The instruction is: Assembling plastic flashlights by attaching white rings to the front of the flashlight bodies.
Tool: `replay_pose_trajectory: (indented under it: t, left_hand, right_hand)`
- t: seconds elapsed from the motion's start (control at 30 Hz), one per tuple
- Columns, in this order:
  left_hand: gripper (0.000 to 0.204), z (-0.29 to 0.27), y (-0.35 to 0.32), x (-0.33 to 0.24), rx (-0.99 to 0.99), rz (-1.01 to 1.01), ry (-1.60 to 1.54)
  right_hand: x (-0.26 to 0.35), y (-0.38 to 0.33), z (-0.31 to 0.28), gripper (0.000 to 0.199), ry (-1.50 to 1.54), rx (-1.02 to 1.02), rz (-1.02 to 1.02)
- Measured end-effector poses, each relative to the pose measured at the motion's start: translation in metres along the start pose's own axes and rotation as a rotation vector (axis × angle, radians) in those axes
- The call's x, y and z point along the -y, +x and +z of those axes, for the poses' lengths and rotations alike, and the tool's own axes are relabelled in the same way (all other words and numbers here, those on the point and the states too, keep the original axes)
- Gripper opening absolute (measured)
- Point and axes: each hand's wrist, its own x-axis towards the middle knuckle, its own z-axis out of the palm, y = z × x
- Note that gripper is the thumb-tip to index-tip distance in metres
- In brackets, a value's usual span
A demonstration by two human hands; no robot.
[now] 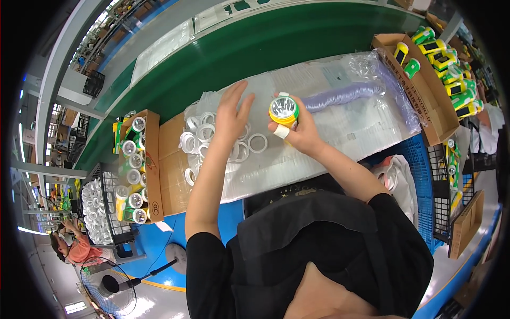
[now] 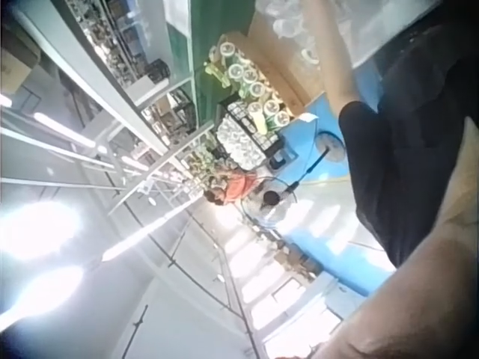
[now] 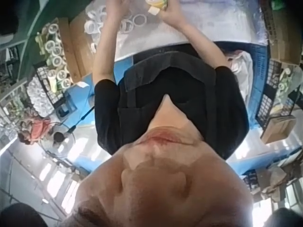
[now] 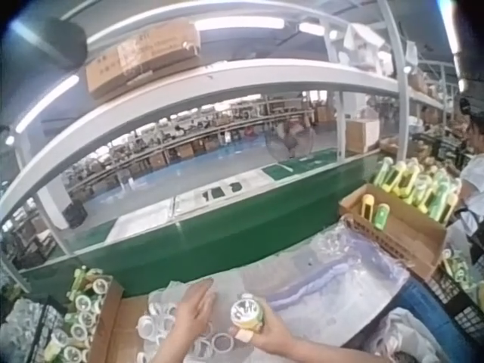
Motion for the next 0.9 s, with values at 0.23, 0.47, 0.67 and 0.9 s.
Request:
replay_pose_trajectory:
  t: [0.23, 0.47, 0.67, 0.9]
  left_hand:
    - [0.034, -0.025, 0.003, -0.077, 0.195, 0.417, 0.078]
    - [0.027, -0.038, 0.007, -0.069, 0.052, 0.509, -0.014]
    - [0.021, -0.086, 0.043, -0.111, -0.228, 0.664, 0.11]
    - [0.015, -0.254, 0.241, -0.208, -1.069, 1.143, 0.508]
  right_hand:
    - [-0.005, 0.017, -0.009, 0.074, -0.05, 0.036, -0.173]
    - [0.004, 0.026, -0.003, 0.06, -0.185, 0.002, -0.205]
    - [-0.021, -0.002, -0.006, 0.049, 0.016, -0.021, -0.095]
    - [-0.025, -0.001, -0.001, 0.053, -0.084, 0.011, -0.217]
